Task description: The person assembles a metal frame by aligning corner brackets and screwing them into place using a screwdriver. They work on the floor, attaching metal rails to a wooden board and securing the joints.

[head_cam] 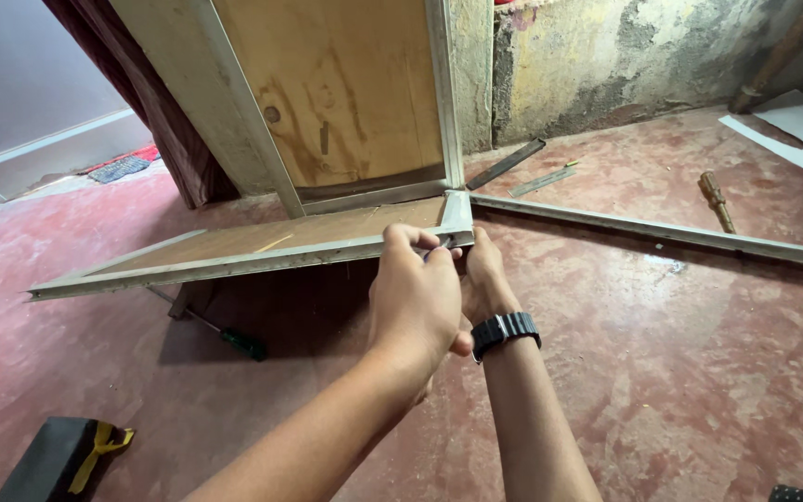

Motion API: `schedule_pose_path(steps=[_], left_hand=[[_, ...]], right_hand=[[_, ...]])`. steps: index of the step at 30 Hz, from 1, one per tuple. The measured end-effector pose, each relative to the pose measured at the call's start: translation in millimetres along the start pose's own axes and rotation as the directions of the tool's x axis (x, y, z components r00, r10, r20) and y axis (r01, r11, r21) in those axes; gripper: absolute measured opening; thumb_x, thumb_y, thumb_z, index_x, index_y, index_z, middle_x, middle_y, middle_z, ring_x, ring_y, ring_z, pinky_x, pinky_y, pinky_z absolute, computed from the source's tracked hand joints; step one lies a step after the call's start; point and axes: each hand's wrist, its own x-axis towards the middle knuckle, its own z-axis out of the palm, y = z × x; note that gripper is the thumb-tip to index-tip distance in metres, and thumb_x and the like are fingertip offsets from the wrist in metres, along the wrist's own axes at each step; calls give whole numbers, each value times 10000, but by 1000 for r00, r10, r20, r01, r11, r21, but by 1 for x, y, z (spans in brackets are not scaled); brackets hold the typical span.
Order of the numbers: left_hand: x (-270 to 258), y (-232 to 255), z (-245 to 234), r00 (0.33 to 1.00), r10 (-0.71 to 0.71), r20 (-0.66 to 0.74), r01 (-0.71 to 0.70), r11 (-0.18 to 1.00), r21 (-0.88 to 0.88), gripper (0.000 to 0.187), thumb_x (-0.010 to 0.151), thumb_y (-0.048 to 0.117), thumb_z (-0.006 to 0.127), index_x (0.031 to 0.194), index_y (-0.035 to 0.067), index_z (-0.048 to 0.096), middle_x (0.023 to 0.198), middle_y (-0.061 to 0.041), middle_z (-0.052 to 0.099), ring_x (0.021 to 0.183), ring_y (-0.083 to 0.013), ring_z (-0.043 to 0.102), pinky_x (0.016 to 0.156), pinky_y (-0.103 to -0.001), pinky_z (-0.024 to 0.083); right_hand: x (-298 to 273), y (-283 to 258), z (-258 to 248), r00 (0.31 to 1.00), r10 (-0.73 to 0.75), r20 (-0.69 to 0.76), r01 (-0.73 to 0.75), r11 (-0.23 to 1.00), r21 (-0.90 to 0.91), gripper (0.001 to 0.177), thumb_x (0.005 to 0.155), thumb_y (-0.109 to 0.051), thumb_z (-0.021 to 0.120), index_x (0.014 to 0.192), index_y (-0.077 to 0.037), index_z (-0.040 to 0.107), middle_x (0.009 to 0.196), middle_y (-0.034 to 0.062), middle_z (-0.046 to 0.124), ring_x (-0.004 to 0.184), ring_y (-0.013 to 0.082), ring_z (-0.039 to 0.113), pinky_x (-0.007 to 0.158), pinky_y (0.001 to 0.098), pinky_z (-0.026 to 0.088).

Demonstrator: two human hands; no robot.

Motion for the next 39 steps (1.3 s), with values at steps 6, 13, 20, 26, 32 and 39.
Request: schedule_pose_path(steps=[6,13,20,26,32,39], left_hand=[[-3,3,9,984,-158,85,179,890,-420,138,959,127,423,1093,117,452,725,-45,471,451,-100,377,360,-306,436],[-1,1,10,989,-134,69,151,893,-423,108,946,138,441,1049,105,435,678,-48,449,434,-110,371,343,-327,416],[2,6,11,994,-63,91,99,872,-479,94,959,112,403,893,54,434,629,-37,473,420,-110,376,348,-319,385],[17,7,8,955,-246,166,297,760,-578,151,973,106,360,873,72,468,613,-3,393,424,-100,315,418,-294,404],[14,-13,11,971,-199,135,241,809,-537,181,964,139,376,1115,141,476,669,-20,410,434,-104,316,415,-309,355],[18,4,-6,993,4,119,0,999,-40,200,990,203,465,1174,127,456,707,-25,502,488,-144,456,415,-385,410]], right_hand=[[0,-4,-2,998,59,-6,-59,994,-95,373,1054,-358,358,791,-148,519,597,-15,521,508,151,483,453,343,434],[-36,-19,6,968,41,247,-67,993,98,450,1065,-506,458,847,-139,599,702,3,599,596,140,563,537,300,513],[-130,-55,-3,942,79,326,24,953,-300,392,949,-434,629,1013,-59,726,830,41,741,679,123,660,553,241,536],[-134,-21,3,446,-815,370,693,53,-719,412,867,-224,773,1186,-21,609,1136,153,672,1024,294,647,822,378,556],[-129,10,-16,907,-421,-3,417,901,-122,518,964,-224,549,1470,-183,446,1301,124,640,1189,224,640,964,390,558],[-113,-13,13,694,-653,304,687,475,-550,602,906,-52,723,1467,-158,534,980,50,759,885,105,716,799,257,609]])
